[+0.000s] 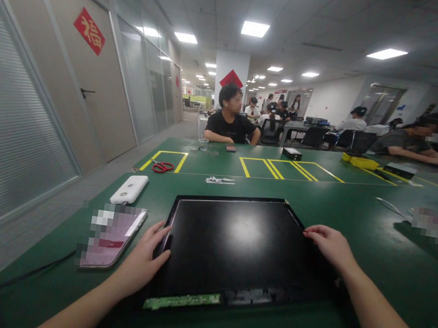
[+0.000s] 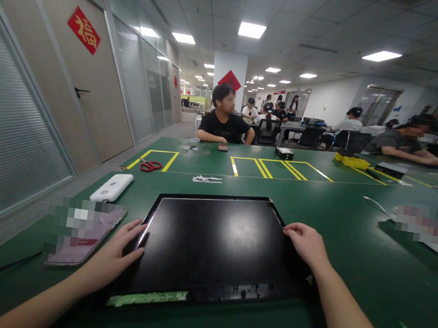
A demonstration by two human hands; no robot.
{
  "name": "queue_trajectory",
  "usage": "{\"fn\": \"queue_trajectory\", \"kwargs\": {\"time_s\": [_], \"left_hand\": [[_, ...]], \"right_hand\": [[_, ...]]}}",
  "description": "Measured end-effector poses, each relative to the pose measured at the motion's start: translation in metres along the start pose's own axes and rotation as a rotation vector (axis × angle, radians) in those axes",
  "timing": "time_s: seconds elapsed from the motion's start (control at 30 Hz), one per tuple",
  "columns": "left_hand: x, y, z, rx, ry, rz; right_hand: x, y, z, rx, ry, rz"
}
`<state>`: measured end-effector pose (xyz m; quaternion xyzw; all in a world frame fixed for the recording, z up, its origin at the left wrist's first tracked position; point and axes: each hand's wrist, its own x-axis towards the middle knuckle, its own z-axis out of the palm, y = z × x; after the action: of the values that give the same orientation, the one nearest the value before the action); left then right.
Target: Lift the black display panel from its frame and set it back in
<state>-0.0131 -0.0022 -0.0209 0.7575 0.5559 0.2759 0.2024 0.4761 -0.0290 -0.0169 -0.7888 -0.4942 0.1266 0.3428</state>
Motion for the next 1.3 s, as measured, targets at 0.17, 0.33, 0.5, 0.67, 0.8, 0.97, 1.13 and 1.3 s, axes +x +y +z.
{"fn": "queue_trajectory", "kwargs": {"time_s": [0.17, 0.33, 0.5, 0.67, 0.8, 0.97, 1.13, 1.3], "left_hand": [[0.003, -0.003, 0.001, 0.089, 0.023, 0.010], [0.003, -0.002, 0.000, 0.115, 0.031, -0.003], [0.003, 0.000, -0.002, 0.055, -0.006, -0.028], [0.004, 0.001, -0.004, 0.013, -0.009, -0.064], [0.004, 0.006, -0.006, -0.079, -0.022, -0.077], [0.003, 0.007, -0.006, -0.262, -0.047, -0.103], [0.004, 0.010, -0.007, -0.518, -0.009, -0.167], [0.004, 0.028, -0.013, -0.904, 0.041, -0.324]], "right_hand": [[-0.002, -0.003, 0.000, 0.009, 0.015, -0.014], [-0.002, -0.003, 0.001, 0.067, 0.053, -0.002], [0.002, 0.004, 0.003, 0.094, 0.081, 0.043], [0.003, 0.004, 0.008, 0.091, 0.011, 0.044], [0.001, 0.003, 0.012, 0.079, -0.003, 0.024], [0.002, 0.005, 0.013, 0.073, -0.001, 0.021], [0.004, 0.010, 0.016, 0.070, -0.015, -0.002], [0.006, 0.013, 0.017, 0.027, -0.048, -0.038]]}}
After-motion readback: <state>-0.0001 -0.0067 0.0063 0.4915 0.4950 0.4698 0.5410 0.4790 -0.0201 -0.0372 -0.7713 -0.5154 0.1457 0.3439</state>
